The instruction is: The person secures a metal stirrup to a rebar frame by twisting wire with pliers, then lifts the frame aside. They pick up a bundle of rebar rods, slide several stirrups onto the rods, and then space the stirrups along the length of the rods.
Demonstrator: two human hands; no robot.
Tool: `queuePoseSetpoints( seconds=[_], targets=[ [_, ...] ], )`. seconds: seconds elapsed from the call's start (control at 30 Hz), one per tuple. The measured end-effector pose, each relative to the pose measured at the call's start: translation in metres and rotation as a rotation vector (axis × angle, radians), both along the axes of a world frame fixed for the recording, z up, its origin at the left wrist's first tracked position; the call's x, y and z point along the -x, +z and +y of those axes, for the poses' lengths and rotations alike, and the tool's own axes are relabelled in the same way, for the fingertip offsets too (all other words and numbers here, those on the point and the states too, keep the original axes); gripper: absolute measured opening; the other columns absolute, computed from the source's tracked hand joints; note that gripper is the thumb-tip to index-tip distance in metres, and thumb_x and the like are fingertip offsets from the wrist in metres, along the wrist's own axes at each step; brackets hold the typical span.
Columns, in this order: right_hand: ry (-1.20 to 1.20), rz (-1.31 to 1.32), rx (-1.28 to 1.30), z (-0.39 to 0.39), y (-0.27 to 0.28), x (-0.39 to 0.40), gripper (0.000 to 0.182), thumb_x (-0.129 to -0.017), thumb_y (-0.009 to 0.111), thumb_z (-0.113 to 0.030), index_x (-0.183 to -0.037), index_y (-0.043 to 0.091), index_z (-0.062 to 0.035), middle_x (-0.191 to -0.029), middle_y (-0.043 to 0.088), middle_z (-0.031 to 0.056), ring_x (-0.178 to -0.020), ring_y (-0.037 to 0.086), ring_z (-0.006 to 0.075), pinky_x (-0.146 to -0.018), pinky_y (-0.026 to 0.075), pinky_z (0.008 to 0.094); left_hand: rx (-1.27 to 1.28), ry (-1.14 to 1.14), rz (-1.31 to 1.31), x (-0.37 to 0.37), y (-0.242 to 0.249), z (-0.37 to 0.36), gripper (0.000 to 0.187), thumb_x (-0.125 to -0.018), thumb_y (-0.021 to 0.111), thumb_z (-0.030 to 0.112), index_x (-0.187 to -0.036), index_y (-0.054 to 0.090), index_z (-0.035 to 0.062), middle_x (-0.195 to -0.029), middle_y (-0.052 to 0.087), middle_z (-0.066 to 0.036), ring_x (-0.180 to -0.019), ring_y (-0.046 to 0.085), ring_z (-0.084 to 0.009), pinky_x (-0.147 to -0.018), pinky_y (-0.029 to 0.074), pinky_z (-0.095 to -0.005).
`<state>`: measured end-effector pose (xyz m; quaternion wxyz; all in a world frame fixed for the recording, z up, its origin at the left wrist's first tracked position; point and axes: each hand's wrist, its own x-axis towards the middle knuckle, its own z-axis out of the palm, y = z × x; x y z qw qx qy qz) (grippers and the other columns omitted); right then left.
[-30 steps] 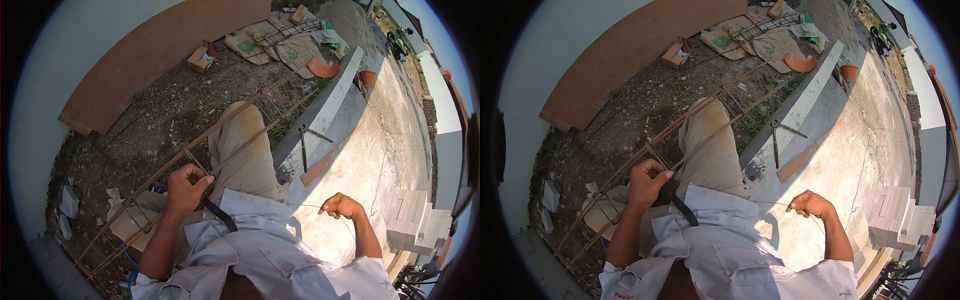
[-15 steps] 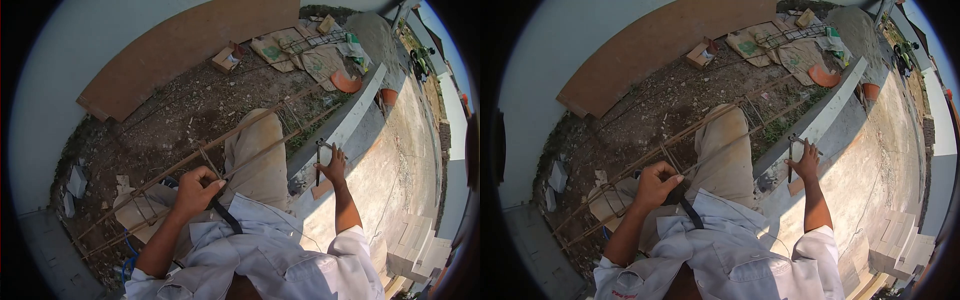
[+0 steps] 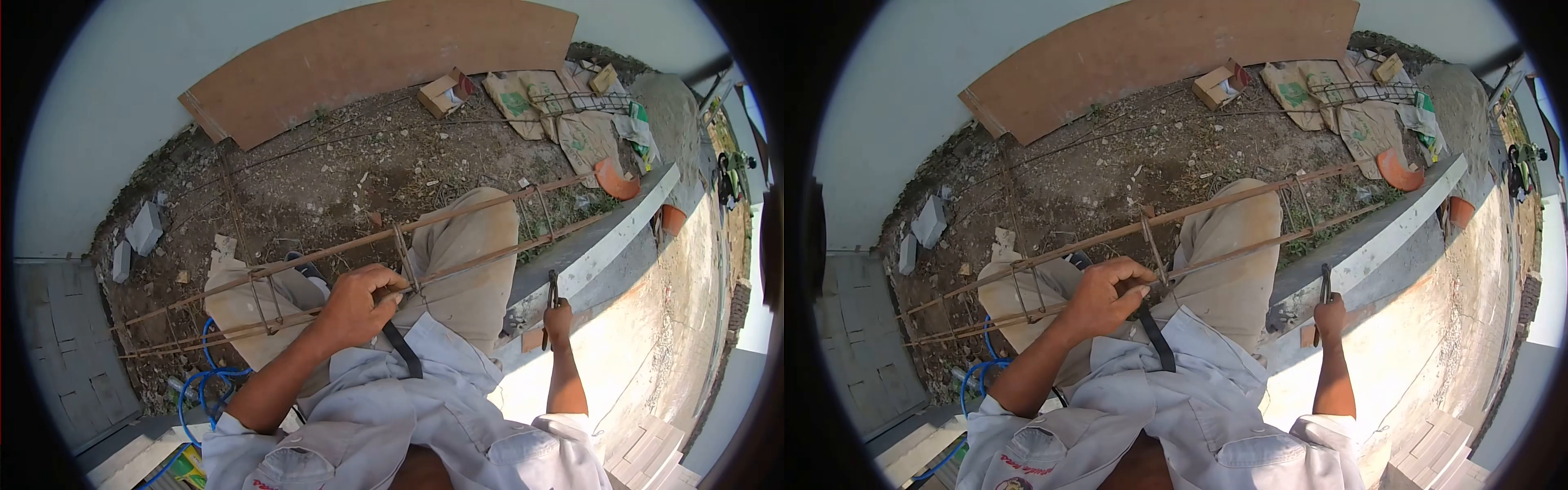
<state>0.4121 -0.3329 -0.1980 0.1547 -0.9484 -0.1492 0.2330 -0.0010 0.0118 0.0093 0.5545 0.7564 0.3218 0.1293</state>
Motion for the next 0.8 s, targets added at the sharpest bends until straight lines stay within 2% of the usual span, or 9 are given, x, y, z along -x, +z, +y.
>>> queuePoseSetpoints(
  seconds=[0.1,0.27,0.3,0.37,0.43,0.47,0.57,0.6,0.8],
  targets=[
    [-0.439,0.440,-0.396,0.029,0.070,0.062,0.035,-0.087,0.051,-0.004,-0.119,0.065,-0.0004,-0.077,0.057,0.0061,-0.060,0.060,0.0198,-0.049,0.058,0.0403,-0.012,-0.014,-0.032,0.001,-0.003,0.000,0.021,-0.089,0.068,0.005,-0.108,0.074,-0.0035,-0.096,0.073,-0.013,-0.080,0.070,-0.0181,-0.074,0.055,-0.0319],
    [0.096,0.528,-0.501,0.067,0.196,0.144,0.043,-0.093,0.069,-0.006,-0.136,0.065,-0.0014,-0.077,0.061,0.0004,-0.068,0.058,0.0128,-0.064,0.053,0.0300,0.141,0.025,0.087,-0.009,-0.004,0.004,0.025,-0.093,0.076,0.018,-0.104,0.073,-0.0049,-0.092,0.074,-0.009,-0.077,0.069,-0.0154,-0.071,0.054,-0.0315],
    [0.080,0.642,-0.219,0.088,0.237,0.158,0.035,-0.097,0.073,-0.013,-0.129,0.070,0.0007,-0.077,0.064,0.0006,-0.070,0.058,0.0113,-0.069,0.049,0.0269,0.213,0.027,0.130,-0.013,-0.002,0.008,0.028,-0.094,0.077,0.021,-0.103,0.073,-0.0051,-0.092,0.074,-0.008,-0.076,0.068,-0.0148,-0.070,0.054,-0.0316],
    [0.207,0.759,-0.154,0.082,0.225,0.168,0.024,-0.100,0.072,-0.024,-0.107,0.074,-0.0014,-0.072,0.061,-0.0008,-0.072,0.055,0.0097,-0.065,0.047,0.0299,0.360,0.027,0.087,-0.023,-0.012,0.017,0.029,-0.099,0.075,0.028,-0.099,0.073,-0.0018,-0.088,0.073,-0.004,-0.074,0.067,-0.0120,-0.063,0.052,-0.0295],
    [0.399,0.610,-0.070,0.101,0.239,0.188,0.027,-0.101,0.072,-0.029,-0.104,0.074,-0.0019,-0.073,0.064,0.0037,-0.071,0.056,0.0142,-0.068,0.048,0.0320,0.647,0.057,0.100,-0.033,-0.009,0.023,0.027,-0.101,0.073,0.026,-0.098,0.073,-0.0007,-0.086,0.072,-0.004,-0.072,0.066,-0.0112,-0.059,0.051,-0.0281],
    [0.536,0.484,-0.066,0.105,0.237,0.190,0.024,-0.100,0.072,-0.025,-0.109,0.074,-0.0037,-0.078,0.069,0.0112,-0.072,0.063,0.0238,-0.070,0.052,0.0369,0.663,0.020,0.046,-0.035,-0.024,0.024,0.025,-0.101,0.072,0.025,-0.096,0.073,-0.0001,-0.083,0.071,-0.004,-0.070,0.065,-0.0104,-0.055,0.049,-0.0253],
    [0.813,-0.062,-0.112,0.134,0.259,0.204,0.022,-0.098,0.070,-0.019,-0.116,0.073,-0.0072,-0.085,0.072,0.0165,-0.076,0.068,0.0342,-0.074,0.055,0.0431,0.714,0.025,0.028,-0.036,-0.034,0.026,0.025,-0.101,0.072,0.023,-0.096,0.072,-0.0020,-0.082,0.070,-0.005,-0.068,0.064,-0.0104,-0.055,0.049,-0.0258],
    [0.790,-0.082,-0.060,0.138,0.262,0.205,0.036,-0.095,0.068,-0.012,-0.131,0.068,-0.0110,-0.090,0.071,0.0179,-0.083,0.070,0.0397,-0.078,0.057,0.0492,0.718,0.026,0.013,-0.034,-0.037,0.025,0.025,-0.101,0.072,0.022,-0.096,0.072,-0.0021,-0.082,0.070,-0.005,-0.068,0.063,-0.0104,-0.055,0.048,-0.0260],
    [0.881,-0.273,0.118,0.160,0.279,0.220,0.063,-0.094,0.066,-0.009,-0.154,0.048,-0.0150,-0.113,0.060,0.0244,-0.099,0.067,0.0434,-0.080,0.058,0.0504,0.821,0.048,-0.126,-0.032,-0.046,0.023,0.022,-0.100,0.072,0.018,-0.098,0.073,-0.0030,-0.084,0.072,-0.005,-0.069,0.062,-0.0103,-0.056,0.049,-0.0265]
  ],
)
